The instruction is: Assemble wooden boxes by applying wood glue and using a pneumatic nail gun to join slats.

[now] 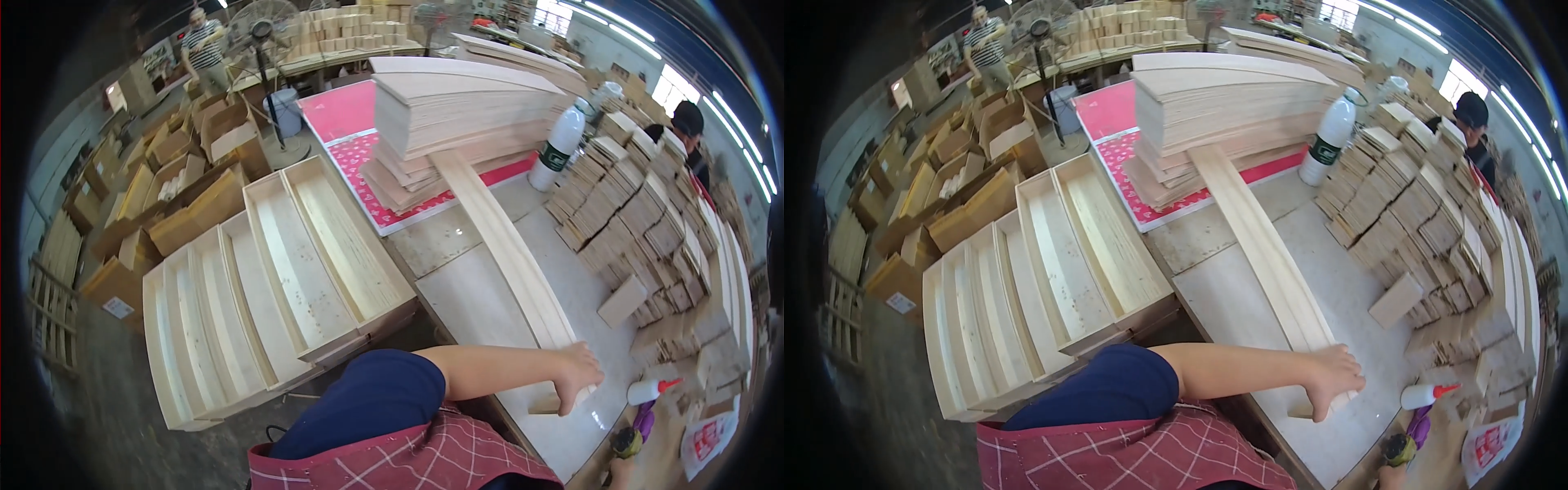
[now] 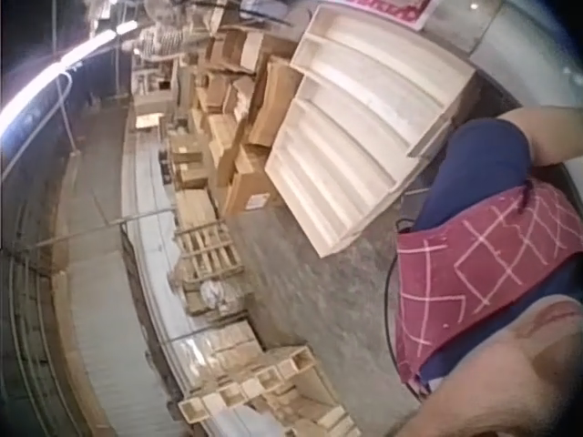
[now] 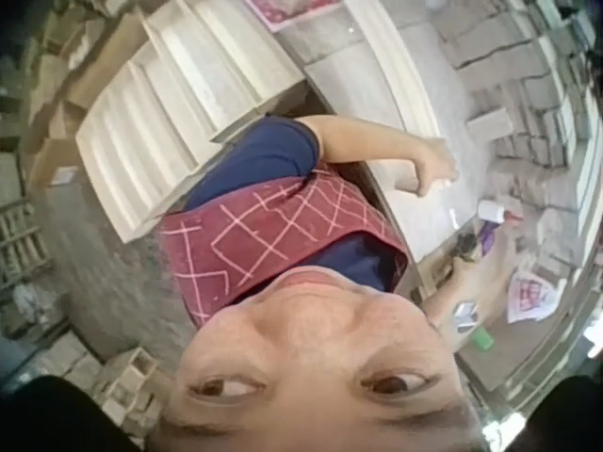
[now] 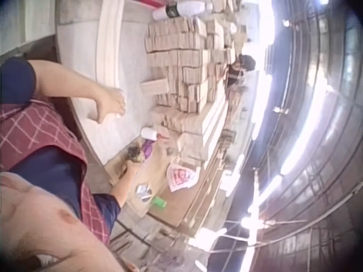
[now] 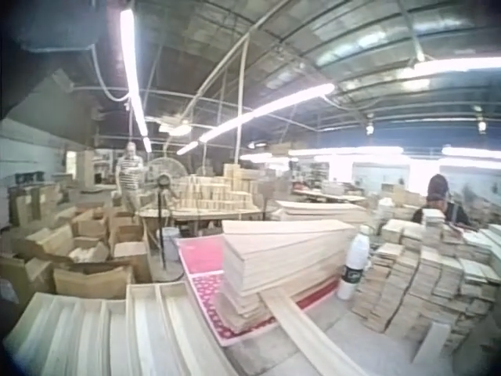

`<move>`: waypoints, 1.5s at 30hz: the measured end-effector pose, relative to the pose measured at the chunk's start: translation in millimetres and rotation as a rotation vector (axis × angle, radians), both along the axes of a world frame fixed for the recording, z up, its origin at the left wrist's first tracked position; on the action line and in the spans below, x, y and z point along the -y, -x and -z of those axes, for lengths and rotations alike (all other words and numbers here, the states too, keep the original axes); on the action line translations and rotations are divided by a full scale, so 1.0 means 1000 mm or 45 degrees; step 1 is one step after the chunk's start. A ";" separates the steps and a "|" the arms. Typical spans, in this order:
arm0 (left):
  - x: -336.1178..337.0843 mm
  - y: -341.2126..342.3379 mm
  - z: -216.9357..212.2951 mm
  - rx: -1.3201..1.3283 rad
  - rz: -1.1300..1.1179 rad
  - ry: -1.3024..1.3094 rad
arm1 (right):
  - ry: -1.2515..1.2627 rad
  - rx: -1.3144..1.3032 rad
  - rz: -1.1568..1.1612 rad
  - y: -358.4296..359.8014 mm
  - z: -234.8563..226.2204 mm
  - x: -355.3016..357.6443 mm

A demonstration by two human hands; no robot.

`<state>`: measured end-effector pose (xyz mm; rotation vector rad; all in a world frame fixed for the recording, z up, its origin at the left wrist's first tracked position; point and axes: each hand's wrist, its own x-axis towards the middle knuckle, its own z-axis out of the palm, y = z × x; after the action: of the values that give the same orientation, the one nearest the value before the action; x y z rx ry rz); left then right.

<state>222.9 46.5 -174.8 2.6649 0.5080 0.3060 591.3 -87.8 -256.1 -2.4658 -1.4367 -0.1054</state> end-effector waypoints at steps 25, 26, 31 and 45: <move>-0.010 0.005 -0.007 0.050 0.008 0.031 | 0.798 -0.984 -0.405 0.184 -0.254 -0.056; -0.010 0.005 -0.007 0.046 -0.004 0.017 | 0.810 -0.974 -0.410 0.184 -0.252 -0.057; -0.010 0.006 -0.011 -0.019 -0.027 -0.003 | 0.838 -0.971 -0.429 0.189 -0.248 -0.063; -0.012 0.006 -0.010 -0.078 -0.035 -0.014 | 0.918 -0.928 -0.447 0.188 -0.244 -0.072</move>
<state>217.4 58.0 -164.5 2.6869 0.5637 0.2367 403.3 -16.3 -11.9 -2.2221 -1.6649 1.4368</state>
